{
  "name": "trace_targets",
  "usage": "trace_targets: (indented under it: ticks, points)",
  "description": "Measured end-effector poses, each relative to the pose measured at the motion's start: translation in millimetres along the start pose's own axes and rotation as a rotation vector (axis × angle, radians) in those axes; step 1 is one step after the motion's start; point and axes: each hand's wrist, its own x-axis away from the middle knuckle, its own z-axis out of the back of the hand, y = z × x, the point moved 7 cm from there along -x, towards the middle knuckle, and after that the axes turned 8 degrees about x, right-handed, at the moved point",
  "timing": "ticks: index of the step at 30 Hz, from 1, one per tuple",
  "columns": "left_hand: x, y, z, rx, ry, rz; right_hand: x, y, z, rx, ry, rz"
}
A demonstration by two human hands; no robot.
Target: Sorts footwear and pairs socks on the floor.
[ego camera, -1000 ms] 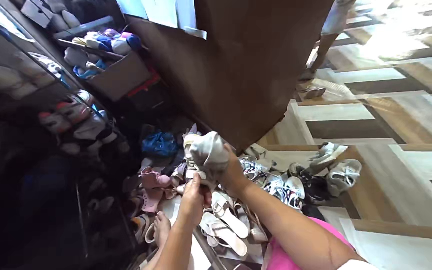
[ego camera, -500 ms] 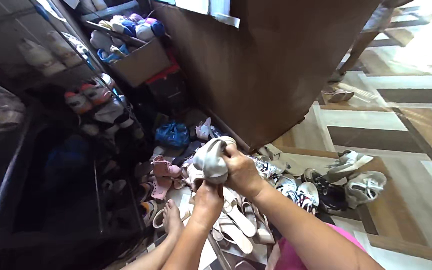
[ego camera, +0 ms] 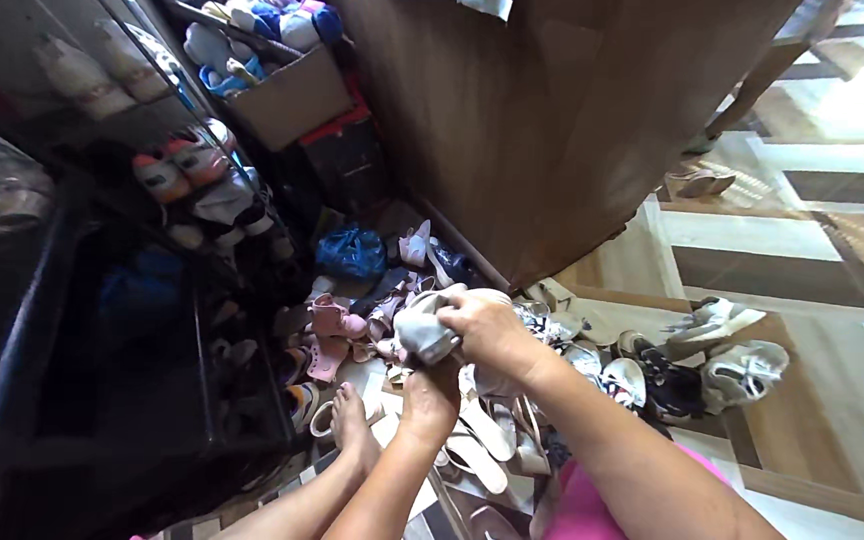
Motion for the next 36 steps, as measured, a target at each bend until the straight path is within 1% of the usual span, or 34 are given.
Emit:
trace_targets:
  ticks: [2,3,4,5,6,7,8,10,12,14,15,16,18,20,21,22,23,25,26,27,28,30,32,34,35,36]
  points:
    - [-3,5,-3,-0.111,-0.178,0.071,-2,19,9,0.036,-0.148,-0.158]
    - [-3,7,-4,-0.119,-0.182,0.053,-2,23,11,0.044,-0.201,-0.198]
    - [-2,10,-6,-0.103,-0.129,0.005,-2,19,9,0.036,-0.234,-0.192]
    - [2,11,-8,-0.07,-0.061,-0.056,-1,9,4,0.016,-0.25,-0.149]
    - [7,10,-12,-0.034,0.046,-0.141,1,-4,-2,-0.008,-0.24,-0.076]
    - [11,9,-16,-0.023,0.092,-0.173,2,-15,-9,-0.009,-0.204,-0.005]
    - [13,7,-20,-0.044,0.084,-0.156,2,-19,-13,-0.001,-0.208,0.017]
    - [10,5,-20,-0.041,0.101,-0.114,1,-9,-10,0.012,-0.256,-0.052]
    - [5,5,-14,-0.049,0.063,-0.026,2,16,4,0.06,-0.217,-0.162]
    - [0,7,-9,-0.08,-0.071,0.06,5,39,22,0.13,-0.16,-0.279]
    - [0,9,-7,-0.091,-0.107,0.07,7,44,27,0.142,-0.14,-0.322]
    - [0,12,-7,-0.088,-0.078,0.036,8,42,28,0.126,-0.132,-0.338]
    - [4,16,-13,-0.06,0.092,-0.093,6,20,17,0.047,-0.104,-0.264]
    - [9,17,-22,-0.058,0.117,-0.136,4,-3,0,0.022,-0.059,-0.11]
    - [11,16,-25,-0.074,0.129,-0.15,3,-8,-5,0.017,-0.063,-0.061]
    - [12,15,-25,-0.074,0.142,-0.154,2,-7,-7,0.012,-0.077,-0.053]
    - [11,13,-23,-0.063,0.136,-0.139,1,0,-5,0.004,-0.106,-0.088]
    - [8,9,-17,-0.059,0.06,-0.056,0,23,8,0.021,-0.172,-0.233]
    - [7,10,-14,-0.067,0.003,-0.008,1,34,14,0.051,-0.183,-0.295]
    - [5,11,-11,-0.077,-0.019,0.008,1,39,18,0.072,-0.179,-0.33]
    - [4,13,-10,-0.07,-0.017,0.002,1,37,19,0.058,-0.165,-0.329]
    - [2,14,-12,-0.027,0.025,-0.035,0,15,11,-0.004,-0.154,-0.243]
    - [2,12,-14,0.02,-0.026,-0.002,-1,0,2,-0.014,-0.138,-0.161]
    - [-1,1,-13,0.165,-0.086,0.083,1,13,5,-0.004,-0.149,-0.233]
    - [-3,-5,-12,0.267,-0.117,0.13,3,26,9,-0.006,-0.129,-0.302]
    - [-6,-12,-11,0.382,-0.113,0.155,6,41,16,0.008,-0.075,-0.366]
